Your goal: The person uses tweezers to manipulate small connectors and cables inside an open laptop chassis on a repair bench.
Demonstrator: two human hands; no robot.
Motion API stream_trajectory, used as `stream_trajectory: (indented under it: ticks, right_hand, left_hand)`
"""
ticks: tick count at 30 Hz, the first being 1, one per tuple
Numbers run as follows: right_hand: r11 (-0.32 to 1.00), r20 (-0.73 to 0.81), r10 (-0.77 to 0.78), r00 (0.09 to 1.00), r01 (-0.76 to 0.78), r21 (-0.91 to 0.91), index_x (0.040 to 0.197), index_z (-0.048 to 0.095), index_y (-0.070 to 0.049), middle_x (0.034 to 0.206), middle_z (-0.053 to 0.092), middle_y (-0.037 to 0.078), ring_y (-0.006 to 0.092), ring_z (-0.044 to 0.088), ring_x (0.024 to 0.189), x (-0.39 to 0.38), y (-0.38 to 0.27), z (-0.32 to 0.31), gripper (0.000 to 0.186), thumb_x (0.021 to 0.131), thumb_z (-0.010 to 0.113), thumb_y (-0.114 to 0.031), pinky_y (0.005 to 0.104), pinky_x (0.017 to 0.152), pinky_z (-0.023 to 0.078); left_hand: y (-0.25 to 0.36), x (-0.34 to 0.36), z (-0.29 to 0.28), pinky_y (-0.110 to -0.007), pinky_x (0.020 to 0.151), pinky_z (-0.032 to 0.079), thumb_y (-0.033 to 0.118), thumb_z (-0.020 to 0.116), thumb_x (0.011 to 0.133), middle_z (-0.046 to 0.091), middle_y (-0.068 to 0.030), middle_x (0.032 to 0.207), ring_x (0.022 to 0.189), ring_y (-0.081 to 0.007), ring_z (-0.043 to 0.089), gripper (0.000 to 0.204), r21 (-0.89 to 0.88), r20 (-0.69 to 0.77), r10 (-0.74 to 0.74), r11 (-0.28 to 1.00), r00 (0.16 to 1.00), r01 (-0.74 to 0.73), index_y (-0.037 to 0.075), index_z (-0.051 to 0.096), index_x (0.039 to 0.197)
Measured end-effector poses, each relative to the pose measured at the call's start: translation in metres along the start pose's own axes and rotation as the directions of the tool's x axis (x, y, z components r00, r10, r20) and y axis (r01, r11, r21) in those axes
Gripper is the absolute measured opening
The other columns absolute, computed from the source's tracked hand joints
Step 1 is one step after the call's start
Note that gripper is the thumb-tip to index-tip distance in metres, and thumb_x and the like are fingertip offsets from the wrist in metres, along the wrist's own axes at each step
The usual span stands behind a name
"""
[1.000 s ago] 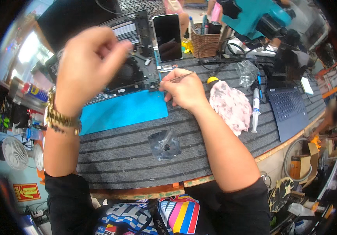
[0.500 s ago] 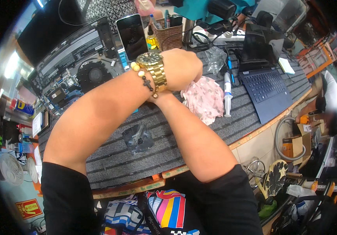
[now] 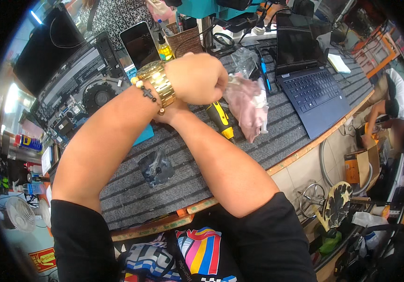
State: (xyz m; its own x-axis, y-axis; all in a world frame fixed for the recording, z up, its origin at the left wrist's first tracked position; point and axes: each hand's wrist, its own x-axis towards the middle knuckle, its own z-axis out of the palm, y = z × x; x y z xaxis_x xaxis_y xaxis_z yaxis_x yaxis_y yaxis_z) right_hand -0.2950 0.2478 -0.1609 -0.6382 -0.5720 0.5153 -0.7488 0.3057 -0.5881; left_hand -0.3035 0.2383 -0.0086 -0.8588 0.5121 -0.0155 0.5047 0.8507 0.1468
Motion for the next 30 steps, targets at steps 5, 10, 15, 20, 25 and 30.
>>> stream_trajectory:
  ticks: [5,10,15,20,25,30]
  right_hand:
    - [0.652,0.208,0.166,0.964,-0.266,0.71,0.107,0.077,-0.005,0.098,0.081,0.006,0.0112,0.075,0.09,0.004,0.03,-0.014,0.018,0.099,0.078,-0.021,0.0293,0.084,0.061]
    - [0.652,0.219,0.415,0.883,-0.456,0.606,0.089,0.079,-0.004,0.084,0.078,0.007,0.0168,0.075,0.078,0.017,-0.02,-0.025,0.022,0.087,0.088,-0.024,0.0337,0.074,0.06]
    - [0.654,0.287,0.454,0.844,-0.534,0.536,0.098,0.076,-0.002,0.09,0.083,0.008,0.0112,0.077,0.079,0.019,-0.019,-0.031,0.013,0.091,0.081,-0.012,0.0285,0.071,0.061]
    - [0.6,0.305,0.435,0.848,-0.525,0.603,0.097,0.075,-0.002,0.087,0.081,0.006,0.0107,0.076,0.078,0.017,-0.016,-0.031,0.015,0.091,0.083,-0.013,0.0276,0.069,0.06]
    - [0.665,0.237,0.4,0.885,-0.459,0.589,0.097,0.073,-0.002,0.087,0.08,0.005,0.0088,0.075,0.078,0.017,-0.013,-0.025,0.018,0.092,0.085,-0.014,0.0255,0.067,0.058]
    - [0.685,0.25,0.412,0.876,-0.479,0.549,0.097,0.074,-0.002,0.088,0.08,0.004,0.0082,0.073,0.077,0.017,-0.016,-0.03,0.017,0.093,0.085,-0.015,0.0259,0.068,0.058]
  left_hand:
    - [0.027,0.017,0.018,-0.055,0.09,0.05,0.028,0.077,0.083,0.082,-0.015,0.094,0.092,-0.0368,0.079,0.021,0.136,0.095,0.137,0.979,0.986,-0.149,0.011,0.084,0.092]
    - [0.032,0.029,0.041,-0.051,0.089,0.054,0.021,0.079,0.083,0.082,-0.0166,0.096,0.095,-0.0361,0.08,0.018,0.122,0.072,0.019,0.992,0.997,-0.028,0.009,0.085,0.093]
    - [0.042,0.043,0.045,-0.044,0.086,0.066,0.009,0.08,0.085,0.083,-0.0199,0.115,0.103,-0.0372,0.082,0.029,0.183,0.125,0.126,0.972,0.984,-0.148,0.003,0.086,0.112]
    - [0.036,0.041,0.033,-0.044,0.086,0.065,0.015,0.087,0.08,0.084,-0.017,0.111,0.1,-0.0323,0.082,0.027,0.213,0.29,0.072,0.967,0.954,-0.138,0.004,0.087,0.105]
    - [0.028,0.04,0.042,-0.045,0.084,0.065,0.013,0.087,0.082,0.084,-0.0179,0.108,0.097,-0.0334,0.082,0.022,0.226,0.258,0.089,0.962,0.962,-0.15,0.004,0.087,0.102]
    - [0.025,0.035,0.039,-0.045,0.085,0.066,0.012,0.082,0.087,0.083,-0.0191,0.107,0.099,-0.0347,0.082,0.018,0.225,0.187,0.101,0.964,0.977,-0.142,0.003,0.087,0.102]
